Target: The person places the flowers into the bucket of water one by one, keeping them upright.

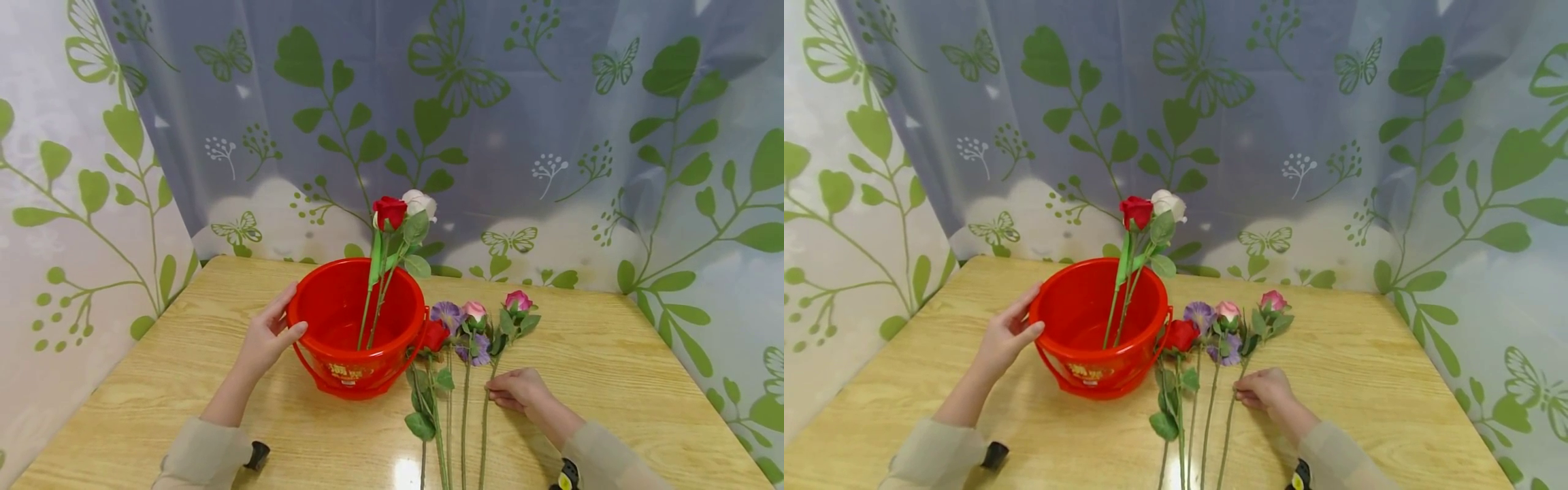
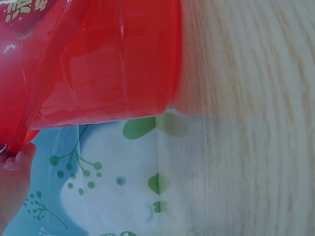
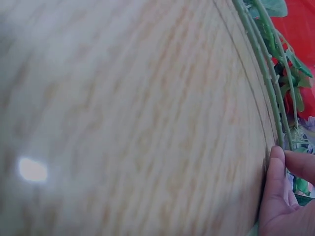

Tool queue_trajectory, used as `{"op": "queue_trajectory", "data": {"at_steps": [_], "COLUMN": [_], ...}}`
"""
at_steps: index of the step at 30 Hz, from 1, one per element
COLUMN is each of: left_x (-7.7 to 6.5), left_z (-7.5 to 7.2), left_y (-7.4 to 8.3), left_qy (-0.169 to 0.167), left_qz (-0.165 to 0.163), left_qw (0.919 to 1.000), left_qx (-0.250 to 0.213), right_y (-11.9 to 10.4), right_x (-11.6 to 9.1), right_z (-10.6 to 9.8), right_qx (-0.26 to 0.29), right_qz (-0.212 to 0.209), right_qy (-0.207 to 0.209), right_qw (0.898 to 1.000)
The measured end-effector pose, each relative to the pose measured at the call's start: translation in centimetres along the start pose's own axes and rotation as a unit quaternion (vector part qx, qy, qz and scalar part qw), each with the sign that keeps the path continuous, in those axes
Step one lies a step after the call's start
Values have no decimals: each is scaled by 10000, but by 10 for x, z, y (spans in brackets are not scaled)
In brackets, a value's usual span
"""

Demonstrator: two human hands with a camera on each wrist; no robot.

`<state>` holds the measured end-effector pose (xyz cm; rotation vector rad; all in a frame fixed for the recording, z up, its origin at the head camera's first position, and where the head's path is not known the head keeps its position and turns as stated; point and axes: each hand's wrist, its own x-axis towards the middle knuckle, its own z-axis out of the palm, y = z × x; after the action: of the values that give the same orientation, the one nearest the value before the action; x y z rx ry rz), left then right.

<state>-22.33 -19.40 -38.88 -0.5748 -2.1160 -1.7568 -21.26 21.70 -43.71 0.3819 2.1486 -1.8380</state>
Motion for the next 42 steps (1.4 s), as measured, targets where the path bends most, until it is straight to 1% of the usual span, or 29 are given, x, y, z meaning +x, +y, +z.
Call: {"op": "queue_trajectory", "data": {"at_steps": [8,13,17,22,27,34,39,42], "left_x": [0,0,0,-1,-1,-1,-1,-1], "left_z": [0,0,1,2,2,2,2,2], "left_y": [-1,0,1,2,3,3,3,3], "left_qy": [14,25,25,34,30,52,60,66], "left_qz": [9,53,76,85,106,137,134,126], "left_qw": [10000,10000,10000,9999,9999,9999,9999,9999], "left_qx": [15,-19,-19,-56,-69,-49,-38,-28], "right_y": [1,-3,-7,-12,-20,-34,-49,-59], "right_x": [-1,-5,-8,-13,-17,-24,-31,-36], "right_z": [-2,-4,-8,-12,-14,-16,-17,-17], "right_qx": [132,205,235,153,142,-70,-67,-118], "right_qz": [-12,-209,-434,-590,-702,-946,-956,-1031], "right_qy": [33,94,52,11,10,101,52,39], "right_qw": [9999,9995,9988,9981,9974,9954,9954,9946]}}
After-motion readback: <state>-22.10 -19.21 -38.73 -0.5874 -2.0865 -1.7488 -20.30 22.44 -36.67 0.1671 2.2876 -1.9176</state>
